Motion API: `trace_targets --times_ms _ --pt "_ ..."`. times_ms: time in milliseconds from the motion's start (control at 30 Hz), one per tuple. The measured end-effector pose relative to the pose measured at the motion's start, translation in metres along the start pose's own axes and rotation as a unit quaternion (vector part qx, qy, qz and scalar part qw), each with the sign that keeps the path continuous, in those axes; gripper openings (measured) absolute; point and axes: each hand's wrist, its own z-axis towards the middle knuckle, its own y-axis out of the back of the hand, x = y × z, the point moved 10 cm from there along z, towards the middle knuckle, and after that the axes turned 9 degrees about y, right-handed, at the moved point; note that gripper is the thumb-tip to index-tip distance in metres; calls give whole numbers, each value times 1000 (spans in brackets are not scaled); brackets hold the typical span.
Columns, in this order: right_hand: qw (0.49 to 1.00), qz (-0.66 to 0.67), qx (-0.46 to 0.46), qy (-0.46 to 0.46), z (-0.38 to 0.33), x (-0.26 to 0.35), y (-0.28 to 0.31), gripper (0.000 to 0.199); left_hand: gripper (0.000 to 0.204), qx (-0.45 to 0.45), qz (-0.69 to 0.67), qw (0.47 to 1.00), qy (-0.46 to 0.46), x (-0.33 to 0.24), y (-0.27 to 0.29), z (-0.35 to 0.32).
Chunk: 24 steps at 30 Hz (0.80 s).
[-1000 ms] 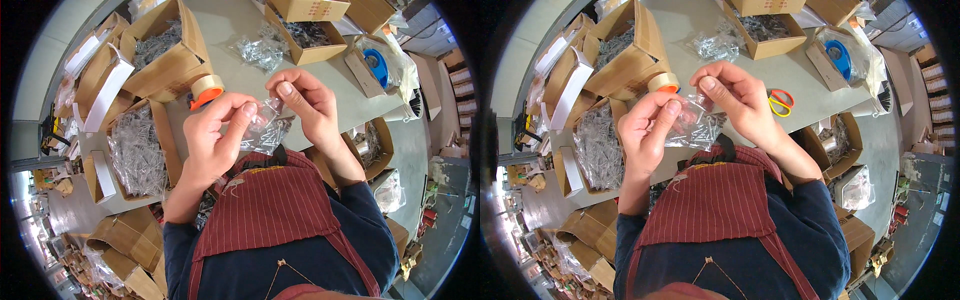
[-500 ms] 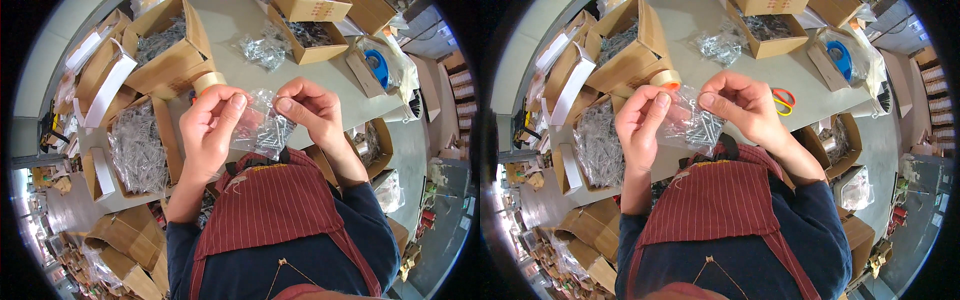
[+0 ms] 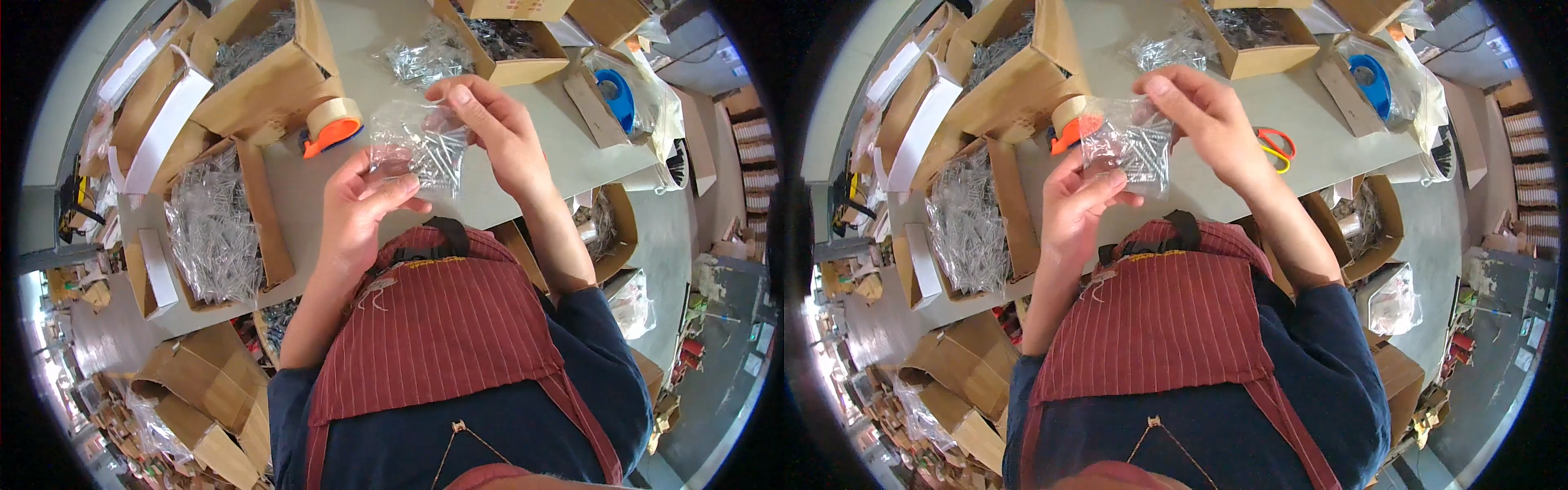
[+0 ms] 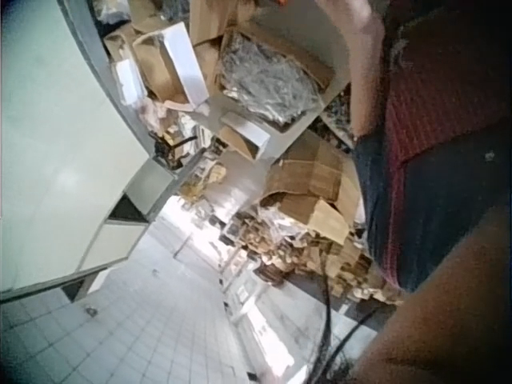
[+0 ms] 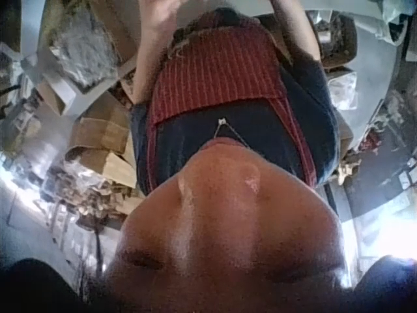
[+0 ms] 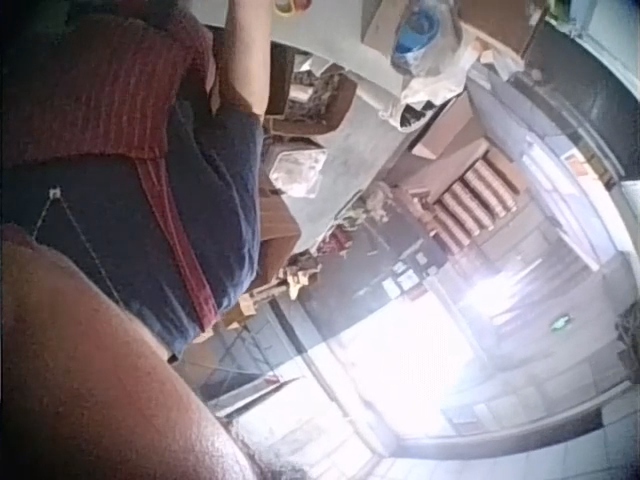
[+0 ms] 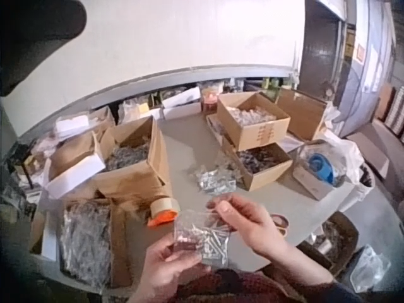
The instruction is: The person puts screws into small plastic bags, weighs the bags on a scale, and seals them with a strip of tape.
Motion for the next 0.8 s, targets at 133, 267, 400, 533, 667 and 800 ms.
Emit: trace_targets --times_ms 133,267,400,533,667,800 --pt "995 77 19 -56 -21 -28 -4 37 33 -50 -25 998 11 8 13 0" --pt "994 -25 75 -70 -29 -40 -2 25 39 -39 11 999 -7 13 20 3" --pt "980 167 52 -92 -15 -20 -2 19 57 56 -34 998 21 23 17 11" --pt "981 -131 100 -98 2 -49 13 25 74 179 -162 970 43 31 18 22" --pt "990 -30 123 -65 -2 -30 -5 34 69 141 -226 963 41 31 22 17" --pt "984 -131 121 -12 9 -22 -3 40 63 131 -197 970 61 21 14 20"
